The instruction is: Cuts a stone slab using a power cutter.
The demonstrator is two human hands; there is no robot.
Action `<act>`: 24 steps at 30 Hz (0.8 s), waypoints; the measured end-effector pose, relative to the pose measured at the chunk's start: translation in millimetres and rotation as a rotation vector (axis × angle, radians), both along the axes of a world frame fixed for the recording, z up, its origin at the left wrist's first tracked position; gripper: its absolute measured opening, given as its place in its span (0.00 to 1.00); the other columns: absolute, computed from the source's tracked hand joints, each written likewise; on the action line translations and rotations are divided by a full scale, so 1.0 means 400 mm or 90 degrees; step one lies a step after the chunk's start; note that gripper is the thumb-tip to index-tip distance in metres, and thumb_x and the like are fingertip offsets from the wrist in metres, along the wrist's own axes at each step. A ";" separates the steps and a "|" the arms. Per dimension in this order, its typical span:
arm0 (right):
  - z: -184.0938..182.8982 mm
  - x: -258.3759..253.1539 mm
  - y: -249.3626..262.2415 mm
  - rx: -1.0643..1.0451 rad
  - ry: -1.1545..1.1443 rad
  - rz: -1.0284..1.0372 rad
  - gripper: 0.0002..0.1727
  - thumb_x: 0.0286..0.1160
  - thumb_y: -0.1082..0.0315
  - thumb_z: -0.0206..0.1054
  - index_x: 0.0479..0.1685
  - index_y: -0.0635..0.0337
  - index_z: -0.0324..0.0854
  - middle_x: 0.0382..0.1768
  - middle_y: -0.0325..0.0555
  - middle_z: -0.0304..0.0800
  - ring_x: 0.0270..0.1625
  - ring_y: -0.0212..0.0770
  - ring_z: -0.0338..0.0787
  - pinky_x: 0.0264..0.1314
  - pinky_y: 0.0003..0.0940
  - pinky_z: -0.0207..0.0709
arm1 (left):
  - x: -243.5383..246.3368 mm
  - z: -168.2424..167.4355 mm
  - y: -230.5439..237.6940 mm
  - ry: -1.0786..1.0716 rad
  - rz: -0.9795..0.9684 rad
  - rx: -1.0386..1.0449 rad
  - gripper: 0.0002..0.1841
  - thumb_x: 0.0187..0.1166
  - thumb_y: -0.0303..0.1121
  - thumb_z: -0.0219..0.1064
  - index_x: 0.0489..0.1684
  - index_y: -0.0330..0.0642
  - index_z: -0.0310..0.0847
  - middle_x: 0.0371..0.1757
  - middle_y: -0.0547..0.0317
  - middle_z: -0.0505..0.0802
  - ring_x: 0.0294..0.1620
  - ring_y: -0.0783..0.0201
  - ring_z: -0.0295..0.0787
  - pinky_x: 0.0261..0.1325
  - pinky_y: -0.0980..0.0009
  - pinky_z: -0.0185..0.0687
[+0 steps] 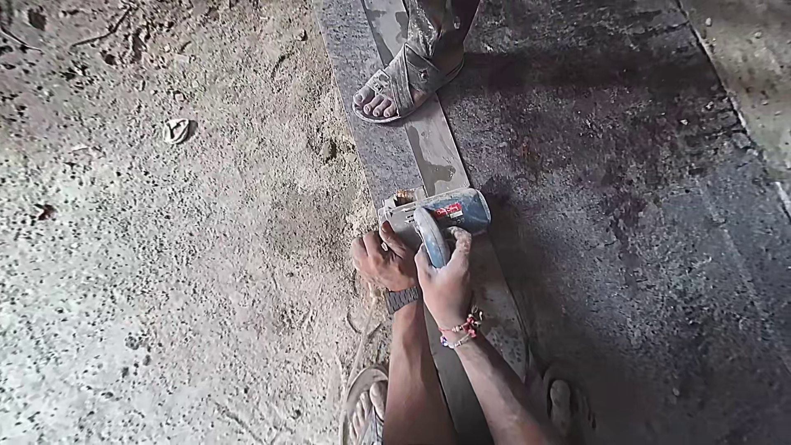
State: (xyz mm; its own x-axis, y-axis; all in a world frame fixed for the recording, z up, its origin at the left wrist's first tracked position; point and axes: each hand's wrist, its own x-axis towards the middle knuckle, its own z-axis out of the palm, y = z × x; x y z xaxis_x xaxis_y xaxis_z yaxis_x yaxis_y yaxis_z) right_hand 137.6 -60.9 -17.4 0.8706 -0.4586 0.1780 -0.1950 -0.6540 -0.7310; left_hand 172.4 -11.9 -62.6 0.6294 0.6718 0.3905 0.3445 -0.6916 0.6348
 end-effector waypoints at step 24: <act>0.031 0.061 -0.048 0.142 0.164 0.145 0.29 0.54 0.56 0.75 0.53 0.68 0.83 0.29 0.43 0.89 0.31 0.36 0.90 0.35 0.37 0.82 | 0.060 -0.034 0.000 -0.127 0.028 -0.061 0.25 0.88 0.39 0.59 0.13 0.36 0.74 0.25 0.53 0.77 0.34 0.60 0.80 0.42 0.67 0.76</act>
